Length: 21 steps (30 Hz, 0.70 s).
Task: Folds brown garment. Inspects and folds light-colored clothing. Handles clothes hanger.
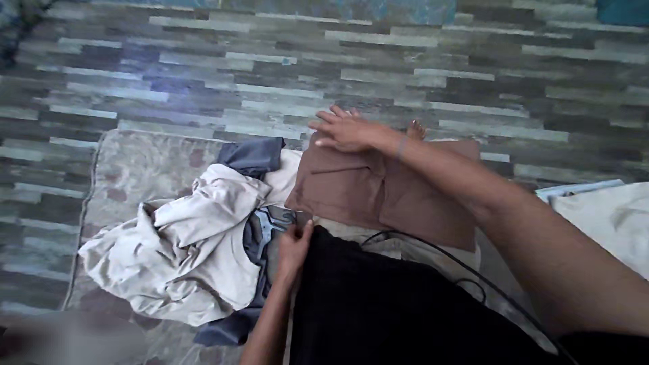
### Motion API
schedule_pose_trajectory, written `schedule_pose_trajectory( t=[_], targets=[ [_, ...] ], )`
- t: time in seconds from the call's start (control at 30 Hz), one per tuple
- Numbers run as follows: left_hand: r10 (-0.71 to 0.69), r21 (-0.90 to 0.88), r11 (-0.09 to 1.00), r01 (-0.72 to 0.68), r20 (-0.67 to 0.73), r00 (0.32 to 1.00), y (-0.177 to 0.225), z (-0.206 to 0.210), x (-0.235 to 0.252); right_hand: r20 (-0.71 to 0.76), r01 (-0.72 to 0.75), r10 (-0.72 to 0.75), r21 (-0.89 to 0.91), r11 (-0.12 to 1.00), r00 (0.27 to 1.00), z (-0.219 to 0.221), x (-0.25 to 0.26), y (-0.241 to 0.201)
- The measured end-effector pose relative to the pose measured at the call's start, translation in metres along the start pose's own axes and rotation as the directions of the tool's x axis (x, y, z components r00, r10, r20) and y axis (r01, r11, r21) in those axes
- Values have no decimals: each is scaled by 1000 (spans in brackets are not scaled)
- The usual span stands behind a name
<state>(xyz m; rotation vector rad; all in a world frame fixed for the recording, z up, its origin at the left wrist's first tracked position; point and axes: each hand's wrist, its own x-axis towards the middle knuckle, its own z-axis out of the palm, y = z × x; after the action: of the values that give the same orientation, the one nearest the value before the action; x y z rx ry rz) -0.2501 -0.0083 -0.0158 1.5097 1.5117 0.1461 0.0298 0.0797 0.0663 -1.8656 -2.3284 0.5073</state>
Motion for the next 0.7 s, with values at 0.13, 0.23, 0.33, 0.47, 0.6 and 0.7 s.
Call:
schedule_pose_trajectory(
  t=[0.13,0.23,0.33,0.47,0.6,0.7],
  targets=[
    [-31,-401,916,-27,-136,990,-5,12,7,409,-25,-70,224,974,910,32,96,37],
    [263,-40,950,-308,-422,867,1,11,10,504,23,-127,208,978,854,32,108,30],
    [427,163,903,-397,-428,797,27,0,24,459,19,-125,228,974,880,36,105,47],
    [241,166,962,-219,-132,961,73,-13,83,324,-80,-42,353,932,945,37,97,67],
    [250,104,964,-244,-47,967,94,-13,120,89,-83,46,475,876,995,29,89,64],
    [205,-77,973,-217,-137,969,95,-17,124,-115,-85,151,447,890,982,34,91,62]
  ],
)
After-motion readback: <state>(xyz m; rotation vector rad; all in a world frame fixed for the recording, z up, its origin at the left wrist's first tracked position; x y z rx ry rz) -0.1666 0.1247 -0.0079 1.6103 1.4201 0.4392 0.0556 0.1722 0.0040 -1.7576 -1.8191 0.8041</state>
